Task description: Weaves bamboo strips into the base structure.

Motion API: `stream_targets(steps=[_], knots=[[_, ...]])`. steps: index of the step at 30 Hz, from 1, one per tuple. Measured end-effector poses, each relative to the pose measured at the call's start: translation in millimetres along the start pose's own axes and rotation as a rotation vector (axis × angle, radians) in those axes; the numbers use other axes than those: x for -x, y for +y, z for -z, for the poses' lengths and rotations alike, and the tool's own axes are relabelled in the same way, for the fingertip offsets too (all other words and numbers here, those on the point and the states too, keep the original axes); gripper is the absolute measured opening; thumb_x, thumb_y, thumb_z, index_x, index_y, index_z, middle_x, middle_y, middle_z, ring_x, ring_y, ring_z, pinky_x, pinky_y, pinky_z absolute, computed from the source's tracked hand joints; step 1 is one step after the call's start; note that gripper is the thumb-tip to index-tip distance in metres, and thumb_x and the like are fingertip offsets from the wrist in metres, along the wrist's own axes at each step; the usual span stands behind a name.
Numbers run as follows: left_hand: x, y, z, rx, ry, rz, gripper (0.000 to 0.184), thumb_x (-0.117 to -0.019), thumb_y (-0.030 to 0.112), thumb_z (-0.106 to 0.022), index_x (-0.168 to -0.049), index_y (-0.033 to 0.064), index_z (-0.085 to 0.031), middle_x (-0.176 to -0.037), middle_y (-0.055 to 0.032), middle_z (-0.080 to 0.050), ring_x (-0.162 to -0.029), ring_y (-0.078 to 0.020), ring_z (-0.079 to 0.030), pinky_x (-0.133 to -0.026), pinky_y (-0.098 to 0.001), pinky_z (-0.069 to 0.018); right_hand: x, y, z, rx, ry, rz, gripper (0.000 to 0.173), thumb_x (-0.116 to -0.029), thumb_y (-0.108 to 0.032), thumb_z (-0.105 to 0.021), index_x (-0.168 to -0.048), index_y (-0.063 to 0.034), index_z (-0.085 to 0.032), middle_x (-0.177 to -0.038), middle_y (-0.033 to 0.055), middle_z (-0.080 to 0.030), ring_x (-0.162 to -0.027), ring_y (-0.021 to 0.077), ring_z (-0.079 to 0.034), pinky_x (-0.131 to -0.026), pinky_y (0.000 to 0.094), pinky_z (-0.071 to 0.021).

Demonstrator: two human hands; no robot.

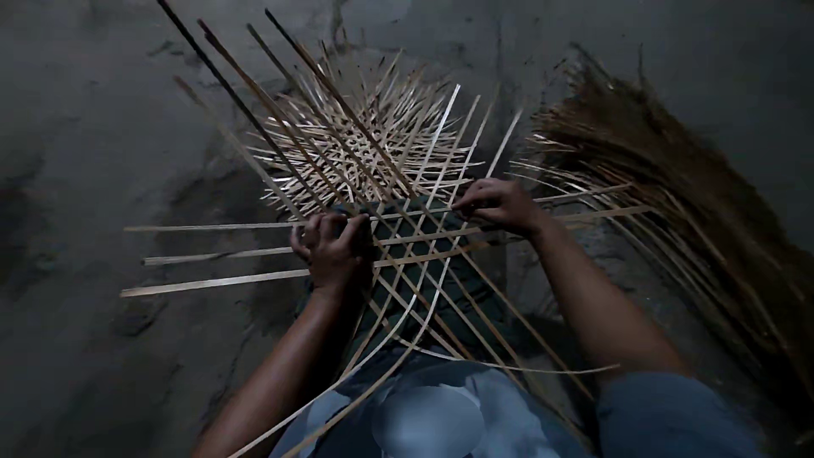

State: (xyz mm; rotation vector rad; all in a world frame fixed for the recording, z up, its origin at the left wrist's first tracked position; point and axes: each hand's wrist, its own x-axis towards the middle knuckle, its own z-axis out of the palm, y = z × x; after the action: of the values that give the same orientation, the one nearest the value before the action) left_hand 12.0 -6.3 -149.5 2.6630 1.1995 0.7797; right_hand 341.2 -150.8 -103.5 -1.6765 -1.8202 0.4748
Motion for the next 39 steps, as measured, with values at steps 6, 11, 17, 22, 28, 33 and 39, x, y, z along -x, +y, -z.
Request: stream_targets(steps=[6, 11, 17, 22, 28, 33, 39], knots=[[-5.5, 2.9, 4.0, -0.027, -0.082, 0.005, 0.034, -0.0935, 0.029, -0.067, -0.126, 0.0394, -0.07, -0.126, -0.007, -0.066, -0.132, -0.0392, -0.05, -0.112, -0.0726, -0.0203, -1.1, -26.3, -10.3, 0.325, 0.09, 0.038, 0.021, -0.0905, -0.025, -0.072, -0.11, -0.0197, -0.077, -0.118, 0.0071, -0.071, -0.117, 0.0326, -0.062, -0.099, 0.0594, -0.0465], [1.2, 11.3, 14.3, -0.038, -0.166, 0.023, 0.049, -0.0918, 0.023, -0.068, -0.136, 0.043, -0.063, -0.137, -0.0083, -0.061, -0.14, -0.0403, -0.043, -0.113, -0.0753, -0.0171, -7.1, -92.0, -81.1, 0.419, 0.138, -0.118, 0.056, -0.0887, -0.034, -0.076, -0.14, -0.0161, -0.063, -0.134, 0.0139, -0.063, -0.129, 0.034, -0.057, -0.109, 0.0536, -0.0461], [9.4, 9.9, 12.0, -0.047, -0.165, 0.034, 0.05, -0.0926, 0.024, -0.067, -0.138, 0.0432, -0.062, -0.141, -0.0075, -0.059, -0.143, -0.0406, -0.04, -0.112, -0.0776, -0.0155, -3.0, -88.4, -120.8, 0.372, 0.25, -0.265, 0.06, -0.0859, -0.031, -0.072, -0.143, -0.0172, -0.061, -0.146, 0.0175, -0.053, -0.139, 0.0373, -0.046, -0.112, 0.0507, -0.0425], [10.8, 4.7, -1.1, -0.064, -0.047, -0.001, 0.044, -0.094, 0.029, -0.067, -0.134, 0.0464, -0.064, -0.136, -0.0049, -0.062, -0.138, -0.0392, -0.045, -0.112, -0.0735, -0.0209, 0.2, -81.6, -130.0, 0.386, 0.331, -0.293, 0.058, -0.0847, -0.035, -0.071, -0.141, -0.0232, -0.063, -0.141, 0.0139, -0.057, -0.137, 0.0346, -0.047, -0.111, 0.0491, -0.0438], [13.6, 4.3, -5.0, -0.085, -0.006, 0.005, 0.031, -0.0981, 0.039, -0.062, -0.128, 0.0454, -0.068, -0.128, -0.0032, -0.065, -0.133, -0.033, -0.05, -0.112, -0.0654, -0.026, 1.7, -81.2, -131.8, 0.403, 0.365, -0.283, 0.052, -0.0843, -0.035, -0.071, -0.134, -0.0208, -0.067, -0.133, 0.0142, -0.061, -0.131, 0.0343, -0.053, -0.107, 0.0486, -0.0475], [15.1, 3.2, -6.8, -0.057, 0.013, -0.004, 0.03, -0.0987, 0.034, -0.062, -0.125, 0.0443, -0.07, -0.123, -0.0018, -0.066, -0.129, -0.0309, -0.052, -0.109, -0.0622, -0.0285, 3.1, -80.7, -132.5, 0.407, 0.361, -0.287, 0.049, -0.0859, -0.036, -0.069, -0.133, -0.0217, -0.067, -0.133, 0.0134, -0.061, -0.131, 0.0346, -0.052, -0.107, 0.049, -0.0466], [16.1, 2.6, -8.6, -0.058, -0.002, 0.001, 0.031, -0.0979, 0.033, -0.062, -0.126, 0.0448, -0.069, -0.123, -0.0005, -0.066, -0.128, -0.0307, -0.051, -0.108, -0.0615, -0.0288, 4.5, -82.0, -133.1, 0.441, 0.414, -0.268, 0.044, -0.086, -0.037, -0.069, -0.127, -0.0215, -0.07, -0.126, 0.0121, -0.063, -0.125, 0.0335, -0.055, -0.106, 0.0475, -0.0452]])
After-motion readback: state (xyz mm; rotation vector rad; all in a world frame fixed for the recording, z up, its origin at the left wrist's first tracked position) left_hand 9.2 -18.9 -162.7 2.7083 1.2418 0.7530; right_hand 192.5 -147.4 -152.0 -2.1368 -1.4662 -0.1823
